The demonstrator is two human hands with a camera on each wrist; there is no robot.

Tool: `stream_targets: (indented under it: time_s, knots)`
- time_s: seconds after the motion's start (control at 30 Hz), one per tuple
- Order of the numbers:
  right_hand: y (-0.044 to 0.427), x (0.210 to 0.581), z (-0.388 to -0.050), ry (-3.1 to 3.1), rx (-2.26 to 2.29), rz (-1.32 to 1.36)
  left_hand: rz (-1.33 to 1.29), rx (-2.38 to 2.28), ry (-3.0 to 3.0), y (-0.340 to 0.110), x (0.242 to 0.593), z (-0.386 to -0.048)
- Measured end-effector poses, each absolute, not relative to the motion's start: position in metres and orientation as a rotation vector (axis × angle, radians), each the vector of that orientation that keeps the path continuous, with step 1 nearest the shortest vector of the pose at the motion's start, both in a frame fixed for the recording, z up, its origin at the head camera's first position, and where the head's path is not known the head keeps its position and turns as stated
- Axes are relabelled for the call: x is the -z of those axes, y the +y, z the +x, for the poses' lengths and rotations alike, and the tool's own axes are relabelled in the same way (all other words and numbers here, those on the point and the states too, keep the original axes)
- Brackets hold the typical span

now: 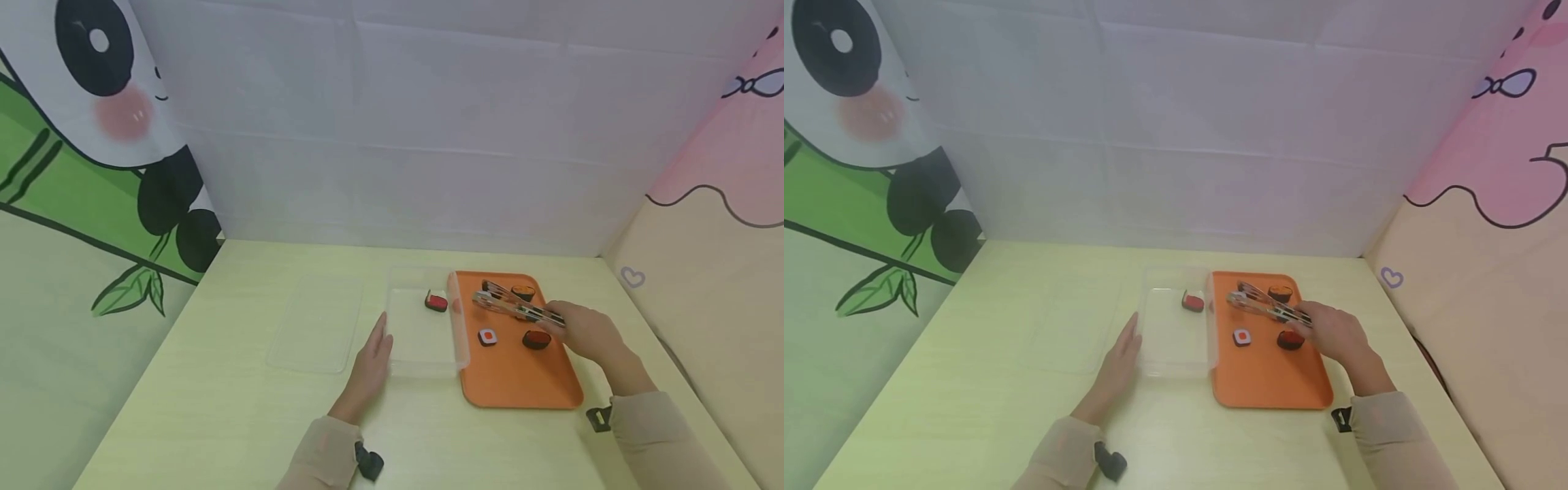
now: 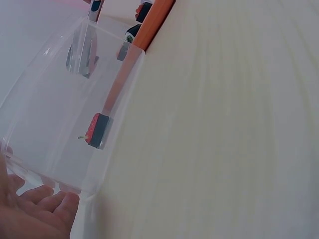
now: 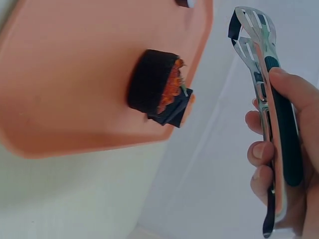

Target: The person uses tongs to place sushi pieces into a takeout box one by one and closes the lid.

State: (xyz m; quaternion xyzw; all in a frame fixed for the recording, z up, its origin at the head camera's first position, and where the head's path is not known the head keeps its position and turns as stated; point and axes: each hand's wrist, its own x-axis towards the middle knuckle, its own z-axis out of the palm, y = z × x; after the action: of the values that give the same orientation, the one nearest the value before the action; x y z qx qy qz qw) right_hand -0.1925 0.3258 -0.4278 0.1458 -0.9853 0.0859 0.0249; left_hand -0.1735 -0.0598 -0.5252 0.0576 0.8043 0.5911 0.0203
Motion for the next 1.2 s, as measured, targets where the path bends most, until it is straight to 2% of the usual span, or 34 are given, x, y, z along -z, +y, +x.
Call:
stream_targets:
  time_s: [0.47, 0.77, 1.2]
  knots:
    - [0.290, 0.403, -0.193, -2.981, -0.253, 0.577, 0.185, -1.839, 2.496, -0.061, 0.523, -0.173]
    - [0.269, 0.412, -0.196, -2.968, -0.305, 0.660, 0.196, -1.840, 2.500, -0.061, 0.523, -0.171]
    - [0.272, 0.416, -0.197, -2.978, -0.302, 0.660, 0.172, -1.827, 2.517, -0.059, 0.522, -0.172]
